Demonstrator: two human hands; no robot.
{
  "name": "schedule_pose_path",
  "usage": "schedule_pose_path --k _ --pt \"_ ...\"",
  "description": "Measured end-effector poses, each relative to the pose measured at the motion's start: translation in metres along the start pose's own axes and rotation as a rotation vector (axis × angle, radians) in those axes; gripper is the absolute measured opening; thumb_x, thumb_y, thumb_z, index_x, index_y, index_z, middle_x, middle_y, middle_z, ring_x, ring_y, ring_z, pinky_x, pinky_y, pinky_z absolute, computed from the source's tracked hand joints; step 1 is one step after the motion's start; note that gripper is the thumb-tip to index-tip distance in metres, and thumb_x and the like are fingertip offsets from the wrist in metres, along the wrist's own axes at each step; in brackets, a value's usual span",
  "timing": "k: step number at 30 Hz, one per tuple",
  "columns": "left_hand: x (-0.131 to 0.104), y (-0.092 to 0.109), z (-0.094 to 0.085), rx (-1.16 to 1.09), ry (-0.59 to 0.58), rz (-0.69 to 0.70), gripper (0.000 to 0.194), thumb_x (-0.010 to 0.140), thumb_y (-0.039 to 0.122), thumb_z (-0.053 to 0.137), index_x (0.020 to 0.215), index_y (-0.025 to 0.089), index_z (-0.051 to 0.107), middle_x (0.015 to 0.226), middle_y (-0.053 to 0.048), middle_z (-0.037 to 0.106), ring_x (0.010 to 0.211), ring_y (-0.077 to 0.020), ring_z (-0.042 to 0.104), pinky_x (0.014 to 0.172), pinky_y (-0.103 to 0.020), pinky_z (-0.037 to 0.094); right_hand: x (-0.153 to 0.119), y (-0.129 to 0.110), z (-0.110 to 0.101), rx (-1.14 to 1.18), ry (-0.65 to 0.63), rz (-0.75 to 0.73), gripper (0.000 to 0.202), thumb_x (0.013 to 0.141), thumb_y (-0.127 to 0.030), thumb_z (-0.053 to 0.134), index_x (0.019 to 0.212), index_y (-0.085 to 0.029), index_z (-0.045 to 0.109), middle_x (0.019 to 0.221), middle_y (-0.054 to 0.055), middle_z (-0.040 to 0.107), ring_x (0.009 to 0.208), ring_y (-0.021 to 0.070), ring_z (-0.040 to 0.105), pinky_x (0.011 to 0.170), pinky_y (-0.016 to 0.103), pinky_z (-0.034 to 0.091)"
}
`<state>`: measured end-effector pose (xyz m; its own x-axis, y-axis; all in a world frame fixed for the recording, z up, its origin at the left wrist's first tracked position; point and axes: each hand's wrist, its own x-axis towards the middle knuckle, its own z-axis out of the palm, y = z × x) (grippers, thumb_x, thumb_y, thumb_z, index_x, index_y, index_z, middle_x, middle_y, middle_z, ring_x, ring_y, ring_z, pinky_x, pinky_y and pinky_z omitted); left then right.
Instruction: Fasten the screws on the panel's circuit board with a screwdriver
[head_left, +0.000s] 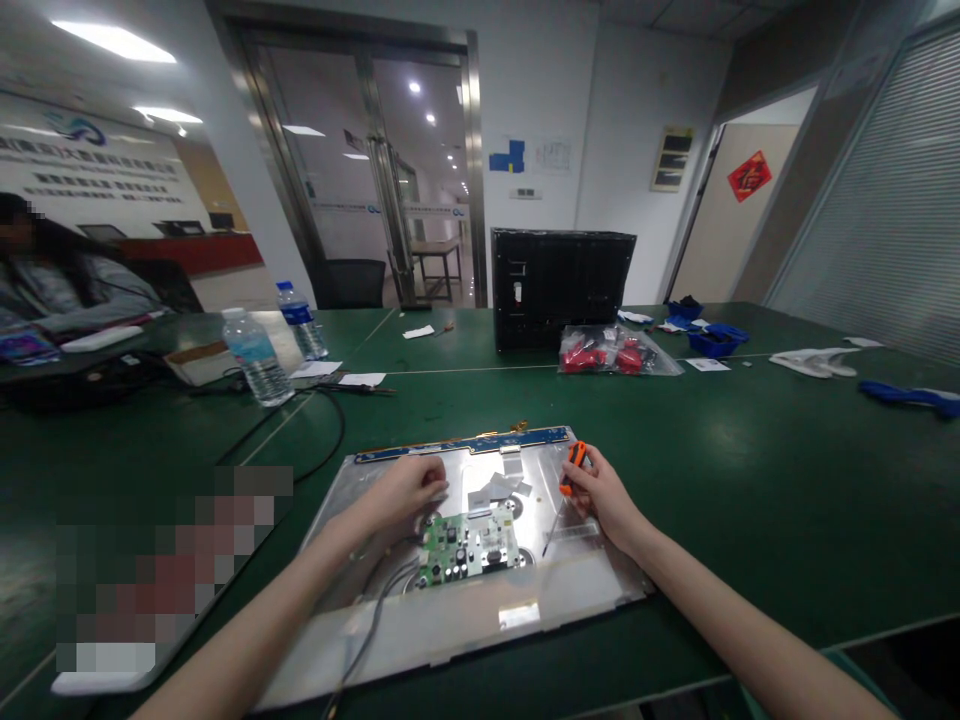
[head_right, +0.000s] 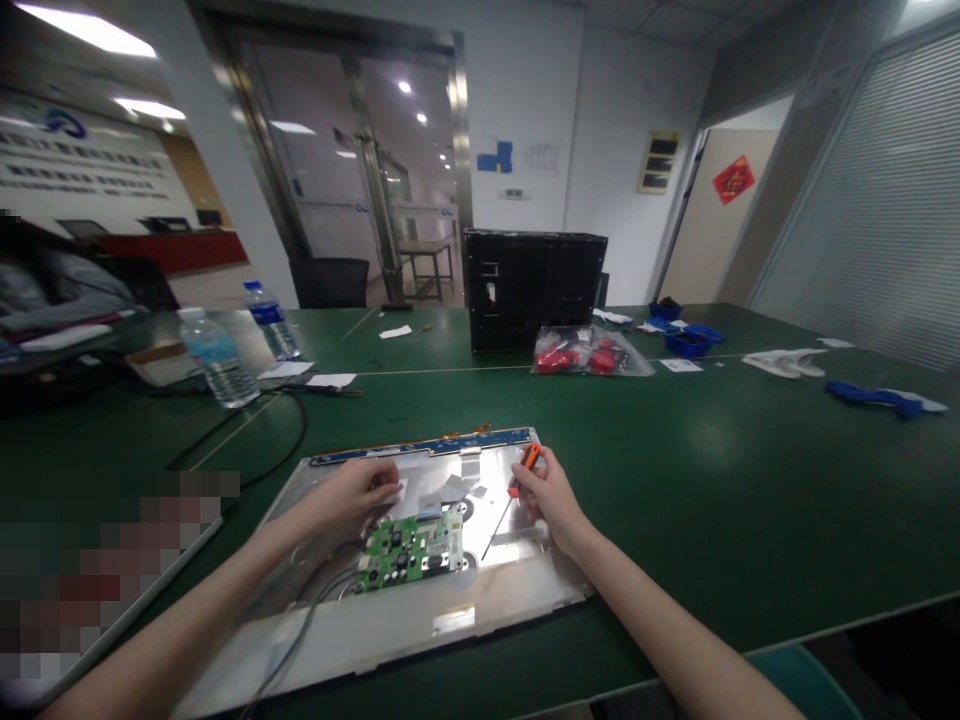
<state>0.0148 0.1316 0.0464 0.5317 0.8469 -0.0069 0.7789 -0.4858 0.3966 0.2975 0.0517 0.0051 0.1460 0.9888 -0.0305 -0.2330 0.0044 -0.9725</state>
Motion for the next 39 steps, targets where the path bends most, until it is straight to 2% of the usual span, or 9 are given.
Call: schedule_pose_path --k 4,8,11,14,20,32,35,39 --pt "0.012 0.024 0.001 -0.070 -0.018 0.085 0.017 0.080 0.029 0.053 0.073 0.016 0.062 0.070 -0.001 0.063 0.063 -0.0157 0.055 0.061 -0.024 0.039 0.016 -0.009 0.011 0.027 0.018 -0.032 0.057 0.059 -0.053 0.080 0.093 -0.021 0.047 0.056 -0.008 0.056 0.035 0.0052 0.044 0.033 0.014 0.029" --pt "0.025 0.049 0.013 -0.124 -0.036 0.173 0.012 0.077 0.019 0.053 0.077 0.015 0.065 0.074 -0.003 0.066 0.068 -0.0154 0.058 0.064 -0.022 0.042 0.037 -0.019 0.026 0.046 0.031 -0.082 0.057 0.061 -0.050 0.078 0.100 -0.022 0.048 0.063 -0.007 0.060 0.040 0.0067 0.049 0.035 0.014 0.031" --pt "0.028 0.057 0.024 -0.132 -0.047 0.220 0.014 0.075 0.013 0.052 0.076 0.015 0.067 0.073 -0.003 0.067 0.066 -0.0149 0.058 0.064 -0.022 0.042 0.049 -0.020 0.036 0.056 0.040 -0.112 0.059 0.060 -0.051 0.077 0.102 -0.022 0.047 0.063 -0.006 0.060 0.040 0.0068 0.048 0.035 0.015 0.031" --pt "0.025 0.058 0.031 -0.132 -0.056 0.248 0.015 0.075 0.012 0.053 0.076 0.015 0.068 0.072 -0.003 0.068 0.065 -0.0151 0.058 0.064 -0.022 0.042 0.053 -0.013 0.038 0.060 0.058 -0.121 0.058 0.061 -0.053 0.075 0.100 -0.022 0.046 0.062 -0.007 0.060 0.040 0.0069 0.047 0.036 0.015 0.031" --pt "0.016 0.056 0.040 -0.152 -0.062 0.262 0.014 0.080 0.017 0.057 0.079 0.014 0.071 0.075 -0.005 0.070 0.068 -0.0163 0.059 0.067 -0.024 0.042 0.044 0.001 0.029 0.044 0.087 -0.118 0.057 0.061 -0.053 0.076 0.100 -0.022 0.047 0.063 -0.007 0.058 0.042 0.0072 0.049 0.037 0.015 0.031" --pt "0.016 0.055 0.048 -0.239 -0.053 0.234 0.009 0.077 0.017 0.063 0.078 0.014 0.070 0.073 -0.003 0.069 0.069 -0.0155 0.059 0.064 -0.022 0.042 0.042 0.003 0.030 -0.016 0.090 -0.161 0.053 0.065 -0.052 0.073 0.098 -0.022 0.046 0.061 -0.007 0.058 0.042 0.0080 0.048 0.036 0.015 0.031" --pt "0.017 0.054 0.047 -0.268 -0.074 0.230 0.010 0.076 0.018 0.063 0.079 0.014 0.071 0.073 -0.003 0.069 0.067 -0.0152 0.059 0.064 -0.023 0.043 0.041 0.000 0.031 -0.029 0.098 -0.193 0.054 0.067 -0.052 0.071 0.103 -0.022 0.044 0.061 -0.007 0.057 0.043 0.0088 0.048 0.036 0.015 0.032" --pt "0.018 0.050 0.047 -0.298 -0.104 0.227 0.013 0.076 0.019 0.061 0.081 0.013 0.072 0.075 -0.004 0.071 0.068 -0.0155 0.060 0.066 -0.023 0.044 0.034 -0.008 0.035 -0.072 0.102 -0.279 0.059 0.073 -0.047 0.068 0.119 -0.024 0.040 0.065 -0.006 0.057 0.048 0.0113 0.052 0.036 0.016 0.035"
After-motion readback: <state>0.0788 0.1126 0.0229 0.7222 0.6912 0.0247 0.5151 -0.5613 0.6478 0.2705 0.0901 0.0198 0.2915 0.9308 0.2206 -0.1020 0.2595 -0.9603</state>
